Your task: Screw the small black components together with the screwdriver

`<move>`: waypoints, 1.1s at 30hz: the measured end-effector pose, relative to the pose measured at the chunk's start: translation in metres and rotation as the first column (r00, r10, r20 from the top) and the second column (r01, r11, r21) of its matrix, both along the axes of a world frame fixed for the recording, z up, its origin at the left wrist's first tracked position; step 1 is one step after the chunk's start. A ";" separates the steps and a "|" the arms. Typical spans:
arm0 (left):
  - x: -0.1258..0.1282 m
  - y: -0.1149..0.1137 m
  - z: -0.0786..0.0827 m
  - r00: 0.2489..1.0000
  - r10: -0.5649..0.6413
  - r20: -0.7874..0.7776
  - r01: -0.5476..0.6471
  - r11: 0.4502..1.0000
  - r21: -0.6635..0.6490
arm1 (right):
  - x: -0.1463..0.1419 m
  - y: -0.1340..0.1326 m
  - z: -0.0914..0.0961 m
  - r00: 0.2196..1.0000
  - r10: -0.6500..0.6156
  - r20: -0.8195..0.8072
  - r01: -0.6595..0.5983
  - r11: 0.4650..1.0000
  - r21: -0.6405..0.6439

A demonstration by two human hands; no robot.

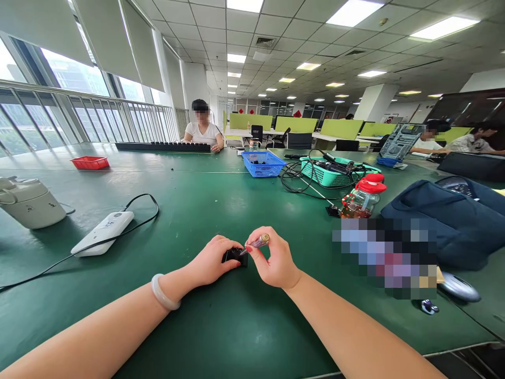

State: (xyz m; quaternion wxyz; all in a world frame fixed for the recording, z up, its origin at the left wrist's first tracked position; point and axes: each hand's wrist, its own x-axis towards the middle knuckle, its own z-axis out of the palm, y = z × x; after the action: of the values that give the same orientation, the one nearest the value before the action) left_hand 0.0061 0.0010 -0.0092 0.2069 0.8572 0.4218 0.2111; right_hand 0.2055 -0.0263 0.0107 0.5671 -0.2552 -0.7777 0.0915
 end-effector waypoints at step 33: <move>0.000 -0.001 0.002 1.000 -0.004 -0.015 0.004 1.000 0.011 | 0.003 0.008 -0.005 0.978 0.035 -0.205 -0.089 0.962 -0.260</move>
State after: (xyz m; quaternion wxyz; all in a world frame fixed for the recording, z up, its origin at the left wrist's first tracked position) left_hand 0.0056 -0.0002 -0.0069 0.1994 0.8607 0.4203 0.2068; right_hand 0.2082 -0.0180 0.0058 0.5990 -0.2943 -0.7055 0.2385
